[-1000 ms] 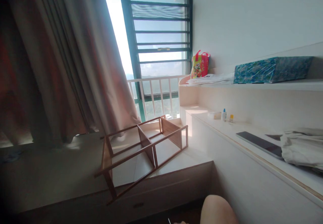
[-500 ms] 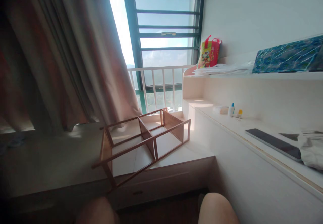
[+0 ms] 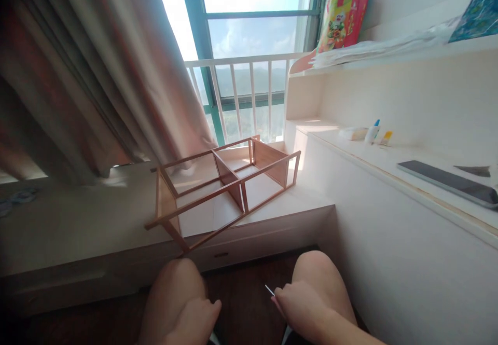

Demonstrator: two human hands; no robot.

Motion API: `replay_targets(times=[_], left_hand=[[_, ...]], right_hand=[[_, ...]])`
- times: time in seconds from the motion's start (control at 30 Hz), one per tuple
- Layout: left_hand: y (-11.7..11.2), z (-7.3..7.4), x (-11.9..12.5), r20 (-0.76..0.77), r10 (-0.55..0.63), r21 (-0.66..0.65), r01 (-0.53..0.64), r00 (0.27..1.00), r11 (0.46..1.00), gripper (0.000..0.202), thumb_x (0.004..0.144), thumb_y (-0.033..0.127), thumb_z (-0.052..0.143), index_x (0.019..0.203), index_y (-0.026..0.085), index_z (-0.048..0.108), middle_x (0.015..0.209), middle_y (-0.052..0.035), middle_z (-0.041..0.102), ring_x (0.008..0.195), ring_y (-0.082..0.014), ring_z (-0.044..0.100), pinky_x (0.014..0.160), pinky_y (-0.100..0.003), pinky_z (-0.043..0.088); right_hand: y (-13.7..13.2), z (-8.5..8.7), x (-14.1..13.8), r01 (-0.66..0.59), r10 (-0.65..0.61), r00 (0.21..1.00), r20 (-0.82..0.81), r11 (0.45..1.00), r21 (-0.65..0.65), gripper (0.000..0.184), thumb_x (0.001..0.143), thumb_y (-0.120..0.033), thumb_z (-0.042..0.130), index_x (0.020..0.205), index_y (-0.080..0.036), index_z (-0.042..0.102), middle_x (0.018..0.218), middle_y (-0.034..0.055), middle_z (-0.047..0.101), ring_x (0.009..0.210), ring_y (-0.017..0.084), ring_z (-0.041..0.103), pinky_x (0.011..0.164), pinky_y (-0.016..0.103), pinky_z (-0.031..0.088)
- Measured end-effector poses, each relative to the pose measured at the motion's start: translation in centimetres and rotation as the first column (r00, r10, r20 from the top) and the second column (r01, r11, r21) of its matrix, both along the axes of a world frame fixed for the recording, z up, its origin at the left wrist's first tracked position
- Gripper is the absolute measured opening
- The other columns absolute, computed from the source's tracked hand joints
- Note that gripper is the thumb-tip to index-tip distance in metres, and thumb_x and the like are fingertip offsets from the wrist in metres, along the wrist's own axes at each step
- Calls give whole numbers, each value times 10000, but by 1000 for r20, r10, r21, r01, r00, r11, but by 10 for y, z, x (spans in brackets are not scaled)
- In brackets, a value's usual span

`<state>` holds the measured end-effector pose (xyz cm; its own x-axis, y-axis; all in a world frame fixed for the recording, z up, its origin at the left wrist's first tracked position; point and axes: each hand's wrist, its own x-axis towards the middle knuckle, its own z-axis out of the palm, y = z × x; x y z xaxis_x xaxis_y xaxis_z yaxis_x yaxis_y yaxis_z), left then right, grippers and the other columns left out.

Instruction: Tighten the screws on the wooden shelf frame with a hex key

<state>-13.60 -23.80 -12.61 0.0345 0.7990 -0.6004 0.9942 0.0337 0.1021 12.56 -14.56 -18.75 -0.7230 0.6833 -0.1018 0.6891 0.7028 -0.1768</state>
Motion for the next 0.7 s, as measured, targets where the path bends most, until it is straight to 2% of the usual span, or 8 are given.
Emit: replay_targets(times=[0.1, 0.2, 0.27, 0.37, 0.43, 0.5, 0.57, 0.7], left_hand=[[8, 4, -6, -77, 15, -24, -17, 997, 1000, 255, 778, 221, 637, 982, 150, 774, 999, -231, 752, 1007, -399, 715, 841, -498, 556], [27, 31, -15, -79, 8, 28, -5, 997, 1000, 250, 720, 224, 696, 945, 152, 776, 1005, -209, 762, 992, -412, 714, 835, -485, 542], [48, 66, -19, -26, -4, 144, 7, 1000, 990, 249, 865, 389, 581, 970, 233, 744, 1012, -114, 767, 963, -346, 718, 786, -421, 521], [95, 133, -21, 96, -66, 431, 18, 993, 902, 331, 926, 492, 502, 808, 235, 674, 776, -31, 714, 708, -211, 646, 618, -293, 386], [141, 172, -22, 157, -134, 594, 15, 979, 804, 414, 962, 514, 442, 747, 208, 619, 669, 0, 629, 605, -146, 532, 578, -279, 295], [197, 194, -22, 199, -189, 730, -17, 962, 684, 448, 980, 497, 405, 702, 185, 567, 602, 13, 527, 589, -126, 455, 583, -279, 268], [257, 197, -21, 205, -223, 783, -23, 953, 622, 433, 974, 448, 410, 666, 173, 539, 583, 12, 486, 581, -123, 415, 592, -287, 264], [350, 162, -15, 209, -301, 717, 63, 930, 694, 367, 944, 472, 467, 861, 161, 644, 819, -39, 646, 718, -152, 536, 690, -287, 387]], right_hand=[[14, 14, -11, -26, 25, 1000, -9, 999, -48, 423, 1014, -322, 392, 774, -217, 724, 741, 84, 770, 602, 238, 696, 560, 305, 319], [54, 50, -28, -24, 19, 984, -178, 999, -25, 444, 1053, -359, 333, 787, -209, 656, 770, 47, 748, 646, 189, 658, 605, 287, 321], [89, 80, -42, -2, 14, 958, -288, 999, 40, 479, 1067, -385, 289, 767, -195, 610, 724, 42, 697, 651, 171, 610, 631, 284, 317], [140, 118, -66, 21, 21, 895, -445, 996, 89, 477, 1056, -421, 314, 729, -185, 569, 665, 30, 623, 617, 146, 524, 617, 278, 288], [166, 131, -82, 14, 36, 852, -522, 996, 91, 462, 1050, -402, 342, 694, -186, 543, 619, 11, 569, 595, 131, 474, 613, 274, 274], [184, 133, -95, -12, 56, 816, -575, 997, 81, 446, 1039, -378, 369, 661, -189, 511, 579, -9, 514, 571, 118, 420, 600, 272, 256], [195, 128, -106, -19, 50, 787, -615, 998, 56, 449, 1034, -368, 376, 636, -191, 483, 550, -22, 464, 551, 112, 372, 585, 271, 239], [206, 109, -114, -31, 13, 772, -635, 999, -17, 438, 1022, -337, 400, 614, -192, 467, 537, -26, 444, 538, 109, 362, 583, 269, 229]])
